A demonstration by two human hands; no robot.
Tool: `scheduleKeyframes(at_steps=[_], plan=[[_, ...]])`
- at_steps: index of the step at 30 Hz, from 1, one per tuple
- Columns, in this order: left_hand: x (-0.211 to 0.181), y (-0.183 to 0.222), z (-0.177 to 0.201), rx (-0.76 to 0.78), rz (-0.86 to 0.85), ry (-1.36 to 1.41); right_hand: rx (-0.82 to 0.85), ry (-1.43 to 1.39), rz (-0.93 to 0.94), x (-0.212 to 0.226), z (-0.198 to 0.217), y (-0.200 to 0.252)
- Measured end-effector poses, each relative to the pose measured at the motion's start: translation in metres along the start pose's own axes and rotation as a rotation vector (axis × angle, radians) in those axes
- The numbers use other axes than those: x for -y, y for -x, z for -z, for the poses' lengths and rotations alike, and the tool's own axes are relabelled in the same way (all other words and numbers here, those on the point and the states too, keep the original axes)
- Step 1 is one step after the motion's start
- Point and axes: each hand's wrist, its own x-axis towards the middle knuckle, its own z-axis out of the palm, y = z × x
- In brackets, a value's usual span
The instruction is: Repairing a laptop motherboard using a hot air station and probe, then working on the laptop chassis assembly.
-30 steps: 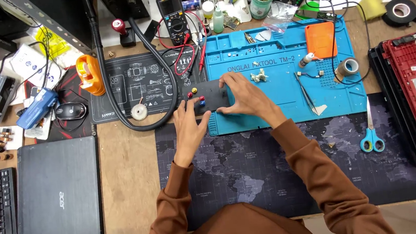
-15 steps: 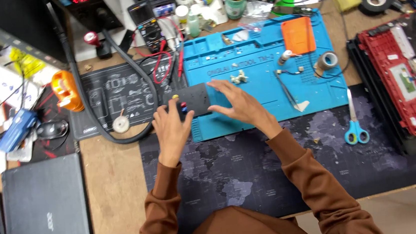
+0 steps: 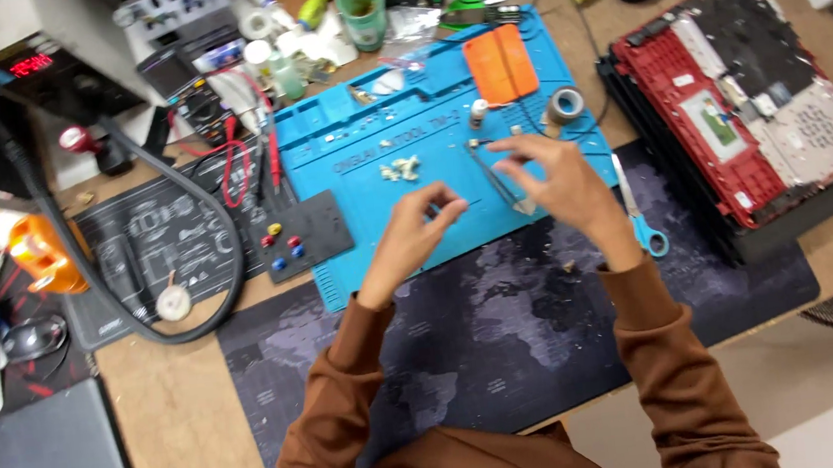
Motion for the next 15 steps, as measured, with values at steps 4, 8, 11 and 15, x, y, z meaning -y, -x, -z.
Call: scheduleKeyframes(at_steps=[4,8,11,15], plan=[[-0.018,-0.029,-0.048,0.090,-0.054,0.171,-0.148,0.147,-0.050,-0.040,0.043,0.018],[-0.027,-0.059,-0.091,0.188,0.003,0.371,-0.277,0.337,-0.114,-0.083,0.094,0.044],[-0.025,-0.082,-0.123,0.229,0.056,0.477,-0.349,0.433,-0.131,-0.111,0.135,0.062],[-0.043,-0.105,-0.156,0.316,0.165,0.460,-0.412,0.559,-0.237,-0.134,0.180,0.081]])
